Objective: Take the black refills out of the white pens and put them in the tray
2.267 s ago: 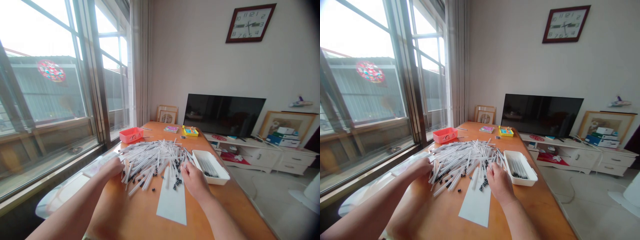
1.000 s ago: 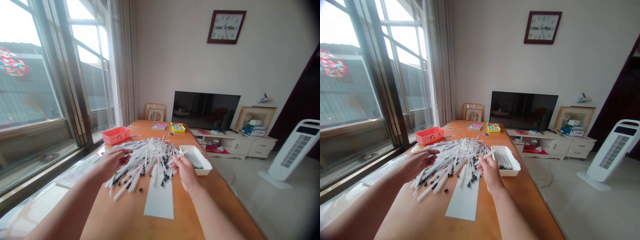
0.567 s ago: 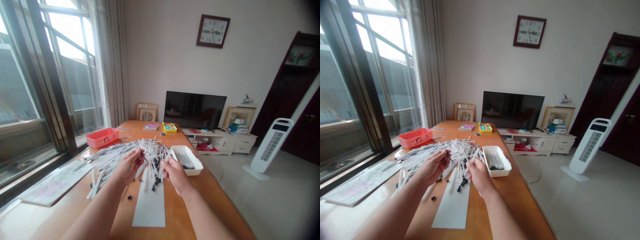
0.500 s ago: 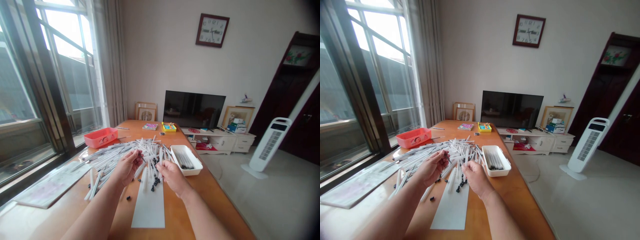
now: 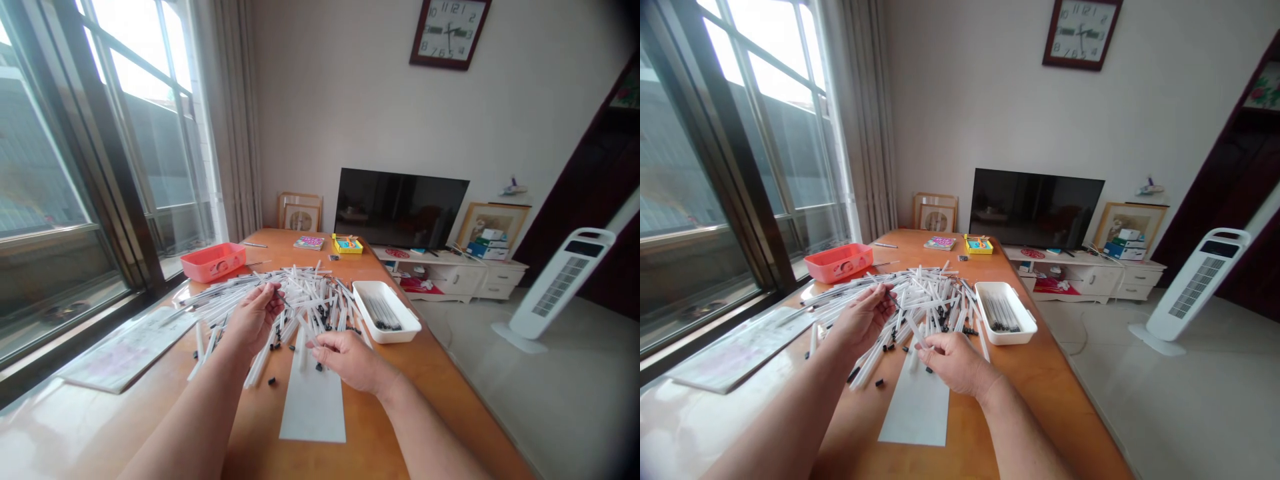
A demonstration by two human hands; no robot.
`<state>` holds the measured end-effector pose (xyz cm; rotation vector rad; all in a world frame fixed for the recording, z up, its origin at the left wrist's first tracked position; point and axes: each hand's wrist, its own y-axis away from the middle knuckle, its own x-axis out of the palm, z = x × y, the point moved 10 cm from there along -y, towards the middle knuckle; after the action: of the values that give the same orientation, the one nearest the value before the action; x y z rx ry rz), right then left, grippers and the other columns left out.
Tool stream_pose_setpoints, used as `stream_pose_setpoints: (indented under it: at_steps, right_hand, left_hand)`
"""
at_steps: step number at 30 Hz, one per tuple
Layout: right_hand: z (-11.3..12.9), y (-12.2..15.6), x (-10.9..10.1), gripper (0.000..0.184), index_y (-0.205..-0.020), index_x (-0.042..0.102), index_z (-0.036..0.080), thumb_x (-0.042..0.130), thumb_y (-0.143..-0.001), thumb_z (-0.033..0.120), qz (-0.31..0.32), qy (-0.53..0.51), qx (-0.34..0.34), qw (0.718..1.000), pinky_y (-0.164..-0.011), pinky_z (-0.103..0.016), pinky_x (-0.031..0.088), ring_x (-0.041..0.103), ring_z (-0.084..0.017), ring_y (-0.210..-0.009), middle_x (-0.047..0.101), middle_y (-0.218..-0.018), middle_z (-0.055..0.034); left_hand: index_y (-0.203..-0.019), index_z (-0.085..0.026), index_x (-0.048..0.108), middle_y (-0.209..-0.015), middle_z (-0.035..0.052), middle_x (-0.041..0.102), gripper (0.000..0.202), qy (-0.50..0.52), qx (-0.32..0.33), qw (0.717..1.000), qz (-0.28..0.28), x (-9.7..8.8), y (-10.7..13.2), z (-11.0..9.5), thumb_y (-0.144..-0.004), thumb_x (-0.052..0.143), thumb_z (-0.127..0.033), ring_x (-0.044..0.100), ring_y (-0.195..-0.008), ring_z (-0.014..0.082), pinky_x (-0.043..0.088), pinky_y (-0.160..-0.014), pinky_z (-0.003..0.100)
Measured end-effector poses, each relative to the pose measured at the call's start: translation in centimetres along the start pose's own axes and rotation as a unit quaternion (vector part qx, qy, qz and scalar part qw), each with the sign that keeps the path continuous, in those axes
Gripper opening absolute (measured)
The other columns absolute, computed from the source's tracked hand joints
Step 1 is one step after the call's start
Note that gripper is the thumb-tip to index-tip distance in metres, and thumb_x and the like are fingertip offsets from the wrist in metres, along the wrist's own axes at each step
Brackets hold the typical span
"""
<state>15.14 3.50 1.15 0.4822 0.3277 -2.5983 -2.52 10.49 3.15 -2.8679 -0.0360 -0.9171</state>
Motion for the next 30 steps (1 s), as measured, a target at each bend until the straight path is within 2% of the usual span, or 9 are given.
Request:
stream_pose_setpoints:
  at_steps: [10,18,24,30]
  right_hand:
    - [-0.2,-0.1,0.2,0.03,-0.096,0.075,0.019,0.058,-0.089,0.043,-0.005,0.006,0.007,1.0,-0.055,-0.023,0.031,0.035,-0.011,-0.056,0.047,-0.062,0.0038]
    - [-0.4,-0.2,0.3,0.03,-0.089,0.074,0.019,0.059,-0.088,0.044,-0.008,0.0,0.008,1.0,-0.055,-0.023,0.033,0.039,-0.011,-0.058,0.052,-0.063,0.0028]
    - [-0.1,-0.3,-0.2,0.031,-0.084,0.073,0.018,0.06,-0.087,0.046,-0.028,-0.003,-0.003,1.0,-0.058,-0.024,0.036,0.044,-0.014,-0.062,0.053,-0.062,0.0016]
    - [-0.1,-0.4,-0.5,0.034,-0.086,0.072,0.018,0.06,-0.088,0.049,-0.044,-0.011,-0.01,0.999,-0.061,-0.025,0.037,0.045,-0.014,-0.064,0.053,-0.065,0.0019]
  left_hand:
    - [-0.091,-0.014,0.069,-0.078,0.0026,0.065,0.028,-0.043,0.004,0.999,0.029,1.0,0.5,0.3,-0.075,0.08,-0.035,0.057,-0.066,0.0089,0.047,-0.065,0.021]
    - [-0.091,-0.015,0.071,-0.078,0.003,0.066,0.027,-0.088,0.005,0.995,0.044,1.4,0.7,0.9,-0.078,0.077,-0.037,0.058,-0.067,0.0099,0.046,-0.065,0.022]
    - [-0.088,-0.015,0.072,-0.079,0.0039,0.067,0.026,-0.134,-0.011,0.987,0.083,2.5,1.3,1.8,-0.081,0.074,-0.04,0.058,-0.066,0.0103,0.045,-0.066,0.022]
    - [-0.092,-0.017,0.077,-0.08,0.0074,0.07,0.029,-0.197,-0.057,0.972,0.117,2.9,2.0,3.4,-0.079,0.075,-0.042,0.061,-0.072,0.0158,0.045,-0.069,0.026]
